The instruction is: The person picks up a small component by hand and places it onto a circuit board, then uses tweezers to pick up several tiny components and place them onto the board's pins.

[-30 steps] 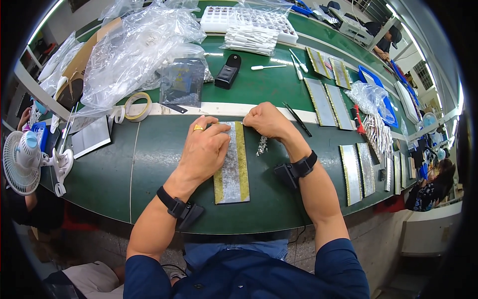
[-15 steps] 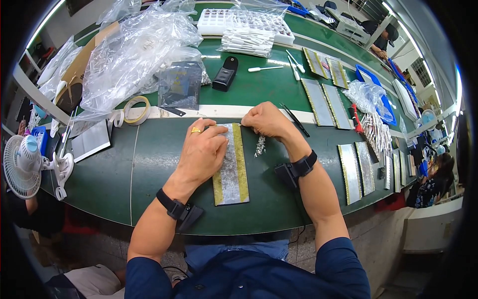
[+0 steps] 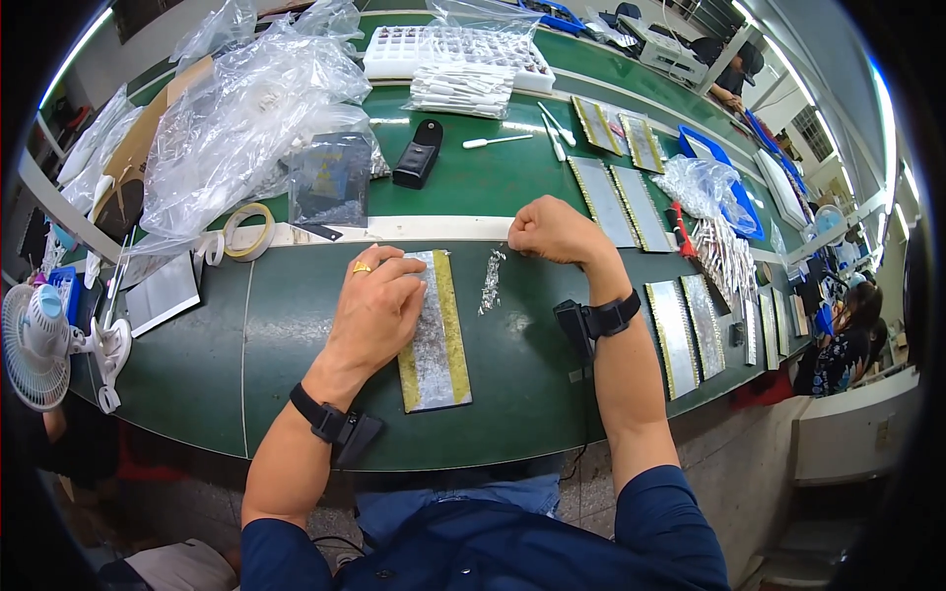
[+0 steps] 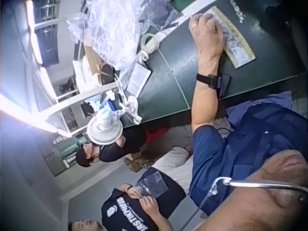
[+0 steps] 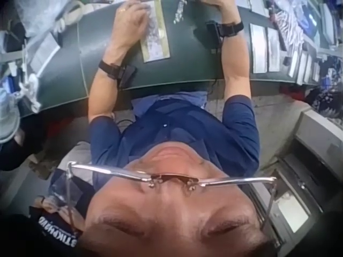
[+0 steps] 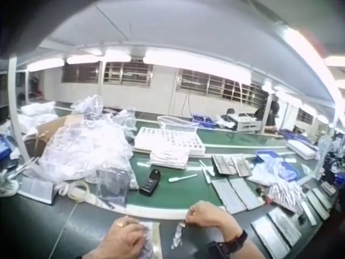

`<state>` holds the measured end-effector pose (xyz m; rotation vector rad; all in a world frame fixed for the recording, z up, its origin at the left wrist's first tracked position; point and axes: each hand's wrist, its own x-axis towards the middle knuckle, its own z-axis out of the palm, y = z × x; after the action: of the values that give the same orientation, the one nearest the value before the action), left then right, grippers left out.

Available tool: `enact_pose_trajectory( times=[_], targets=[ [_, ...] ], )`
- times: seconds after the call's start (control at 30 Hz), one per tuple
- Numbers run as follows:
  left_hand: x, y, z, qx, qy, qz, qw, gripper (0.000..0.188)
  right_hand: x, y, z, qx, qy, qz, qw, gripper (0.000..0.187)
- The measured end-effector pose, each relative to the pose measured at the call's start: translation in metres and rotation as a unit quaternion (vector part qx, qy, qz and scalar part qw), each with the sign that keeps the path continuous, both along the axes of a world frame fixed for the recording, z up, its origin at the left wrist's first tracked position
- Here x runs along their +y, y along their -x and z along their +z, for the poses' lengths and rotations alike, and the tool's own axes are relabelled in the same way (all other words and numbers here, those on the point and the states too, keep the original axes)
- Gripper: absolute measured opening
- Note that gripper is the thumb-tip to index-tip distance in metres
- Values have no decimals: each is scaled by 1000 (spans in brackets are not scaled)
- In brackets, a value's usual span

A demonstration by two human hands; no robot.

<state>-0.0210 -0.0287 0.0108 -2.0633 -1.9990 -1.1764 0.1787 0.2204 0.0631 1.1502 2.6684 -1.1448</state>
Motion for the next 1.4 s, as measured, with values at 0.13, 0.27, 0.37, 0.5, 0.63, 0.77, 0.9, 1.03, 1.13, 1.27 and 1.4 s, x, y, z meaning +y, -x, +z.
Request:
enact_pose_trajectory(
  times=[0.13, 0.27, 0.37, 0.5, 0.63, 0.77, 0.9, 1.03, 1.13, 1.27, 1.4],
  targets=[
    [0, 1, 1, -2, -6, -2, 1000, 5, -3, 3, -4, 12, -38, 5, 999, 18],
    [-1, 0, 3, -7, -12, -1, 1000, 10, -7, 6, -5, 22, -81, 42, 996, 17],
    [3, -3, 8, -5, -31, -11, 999, 10, -5, 2, -4, 18, -95, 54, 994, 17],
    [10, -3, 4, -20, -52, -46, 997, 7, 17, 0, -42, 10, -227, 142, 963, 19],
    [2, -6, 9, -28, -40, -17, 999, 8, 2, 10, -33, -23, -232, 85, 969, 21],
    [-5, -1, 10, -70, -38, -6, 997, 8, -5, 24, -34, -43, -238, 90, 966, 23],
    [7, -12, -7, -156, -56, -36, 986, 16, 1, -3, -27, 3, -204, 103, 973, 27],
    [3, -20, 9, -351, -20, -25, 936, 20, -64, -4, 16, 192, 7, 39, 981, 21],
    [8, -21, -3, -573, -12, -116, 811, 18, -94, 0, 5, 215, 39, 49, 975, 17],
    [17, -29, -10, -642, -15, -152, 751, 15, -106, -2, -23, 323, 120, 14, 939, 9],
    [14, -27, -7, -641, -16, -150, 753, 17, -115, 0, -38, 375, 139, -19, 916, 7]
  ],
)
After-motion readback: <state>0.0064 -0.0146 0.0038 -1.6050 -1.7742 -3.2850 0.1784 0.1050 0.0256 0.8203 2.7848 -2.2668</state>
